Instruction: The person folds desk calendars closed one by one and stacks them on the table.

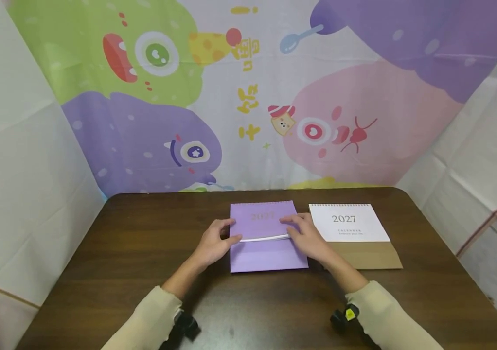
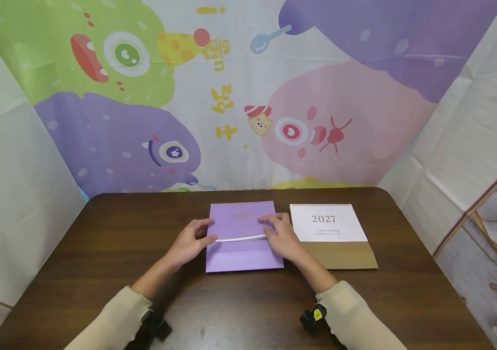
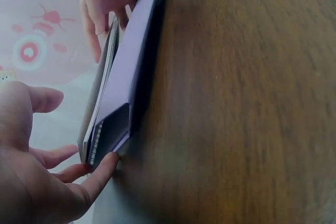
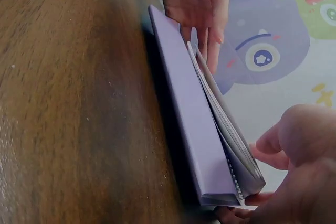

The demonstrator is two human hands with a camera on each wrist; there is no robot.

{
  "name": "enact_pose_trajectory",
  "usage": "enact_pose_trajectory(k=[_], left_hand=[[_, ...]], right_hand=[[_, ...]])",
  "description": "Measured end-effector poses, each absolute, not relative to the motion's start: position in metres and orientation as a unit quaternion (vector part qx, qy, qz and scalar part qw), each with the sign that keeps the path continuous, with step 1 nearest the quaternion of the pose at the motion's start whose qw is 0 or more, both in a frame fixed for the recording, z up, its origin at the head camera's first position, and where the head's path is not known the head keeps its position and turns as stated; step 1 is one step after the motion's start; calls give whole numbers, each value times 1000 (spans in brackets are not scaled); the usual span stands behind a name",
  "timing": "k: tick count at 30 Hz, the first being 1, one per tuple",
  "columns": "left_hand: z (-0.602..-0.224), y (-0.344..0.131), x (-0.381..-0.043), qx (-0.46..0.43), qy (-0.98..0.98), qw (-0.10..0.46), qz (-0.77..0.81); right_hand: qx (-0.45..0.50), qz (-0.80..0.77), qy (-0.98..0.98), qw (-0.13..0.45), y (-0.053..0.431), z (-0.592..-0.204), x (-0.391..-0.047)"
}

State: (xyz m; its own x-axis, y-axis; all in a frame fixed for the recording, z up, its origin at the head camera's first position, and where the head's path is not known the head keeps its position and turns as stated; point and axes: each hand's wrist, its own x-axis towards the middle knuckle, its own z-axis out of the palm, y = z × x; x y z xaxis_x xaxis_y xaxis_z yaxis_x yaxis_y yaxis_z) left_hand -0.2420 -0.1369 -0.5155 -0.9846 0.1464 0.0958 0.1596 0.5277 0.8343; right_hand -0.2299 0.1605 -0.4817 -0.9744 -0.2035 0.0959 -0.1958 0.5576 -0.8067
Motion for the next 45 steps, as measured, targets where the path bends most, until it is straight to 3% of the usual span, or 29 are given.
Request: enact_pose_trajectory(k=[4,7,12,17,25,33,45], left_hand=[[-486,-131,-224,-91,-863,4,-496],[-493,-132,-229,-90,-873,10,-480],[-524,-137,-247,-91,-889,20,-448],[-500,-133,-234,-76,-886,1,-457],[-479,-125,-225,-51,-877,-50,-475],[-483,-129,-225,-45,-856,-51,-512],[-485,-130,-224,-39,-843,-43,-535]], right_hand=[[-107,-459,882,10,158,-472,-224],[-121,-448,886,-16,161,-479,-227],[-143,-419,894,-73,172,-521,-250],[-154,-407,895,-94,179,-548,-269],[-146,-404,900,-70,176,-537,-261],[-120,-393,911,-42,175,-535,-262],[-131,-403,904,-62,173,-540,-264]])
